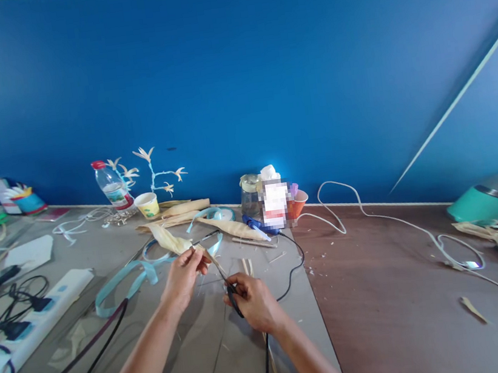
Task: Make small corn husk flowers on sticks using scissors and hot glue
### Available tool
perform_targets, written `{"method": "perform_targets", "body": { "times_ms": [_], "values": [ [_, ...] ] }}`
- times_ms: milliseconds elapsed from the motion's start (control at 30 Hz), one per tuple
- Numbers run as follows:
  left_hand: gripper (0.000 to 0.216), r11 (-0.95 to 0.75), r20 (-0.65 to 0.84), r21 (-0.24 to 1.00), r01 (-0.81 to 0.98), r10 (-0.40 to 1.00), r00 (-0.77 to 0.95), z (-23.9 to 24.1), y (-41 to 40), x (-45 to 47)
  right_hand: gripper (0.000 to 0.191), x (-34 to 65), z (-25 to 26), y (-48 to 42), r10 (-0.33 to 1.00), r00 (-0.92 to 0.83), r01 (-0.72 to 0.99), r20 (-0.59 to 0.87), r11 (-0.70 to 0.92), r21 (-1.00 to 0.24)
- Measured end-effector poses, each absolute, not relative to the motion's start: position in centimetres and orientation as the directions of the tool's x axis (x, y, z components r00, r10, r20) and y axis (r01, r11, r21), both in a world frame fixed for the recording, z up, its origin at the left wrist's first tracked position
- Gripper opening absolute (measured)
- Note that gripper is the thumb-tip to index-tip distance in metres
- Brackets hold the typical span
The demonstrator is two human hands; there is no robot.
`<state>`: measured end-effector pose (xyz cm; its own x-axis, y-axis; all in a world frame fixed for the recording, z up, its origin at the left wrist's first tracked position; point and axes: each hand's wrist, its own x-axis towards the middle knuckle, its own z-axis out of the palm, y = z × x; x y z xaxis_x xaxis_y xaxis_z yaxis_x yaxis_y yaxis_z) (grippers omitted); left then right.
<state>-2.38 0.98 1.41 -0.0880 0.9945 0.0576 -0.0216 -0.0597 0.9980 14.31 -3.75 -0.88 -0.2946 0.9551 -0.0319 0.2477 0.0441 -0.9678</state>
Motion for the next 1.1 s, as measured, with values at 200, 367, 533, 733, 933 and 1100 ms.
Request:
{"method": "perform_targets", "body": {
  "times_ms": [200,367,533,733,933,1100],
  "values": [
    [0.032,-0.114,0.123,0.991,0.076,0.984,-0.125,0.8,1.4,-2.6,0.018,14.2,-1.5,-3.8,0.953,-0.303,0.215,-0.003,0.065,-0.974],
    [0.033,-0.135,0.151,0.981,0.14,0.982,-0.111,0.4,1.6,-2.7,0.017,14.1,-1.4,-3.9,0.955,-0.292,0.206,-0.041,0.021,-0.978],
    [0.033,-0.135,0.153,0.973,0.189,0.985,-0.085,0.8,1.4,-2.6,0.019,14.0,-0.7,-3.9,0.953,-0.292,0.16,-0.084,-0.038,-0.986],
    [0.031,-0.085,0.101,0.979,0.185,0.992,-0.08,0.6,1.4,-2.5,0.019,14.0,-0.9,-3.9,0.953,-0.295,0.176,-0.065,-0.012,-0.984],
    [0.023,-0.04,0.049,0.992,0.119,0.996,-0.073,0.6,1.2,-2.2,0.019,13.9,-1.3,-3.8,0.968,-0.248,0.19,-0.023,0.025,-0.981],
    [0.016,0.053,-0.053,0.999,-0.004,0.999,0.013,1.0,0.8,-1.8,0.028,13.9,-0.5,-3.2,0.997,-0.078,-0.099,-0.021,-0.029,-0.995]
  ]
}}
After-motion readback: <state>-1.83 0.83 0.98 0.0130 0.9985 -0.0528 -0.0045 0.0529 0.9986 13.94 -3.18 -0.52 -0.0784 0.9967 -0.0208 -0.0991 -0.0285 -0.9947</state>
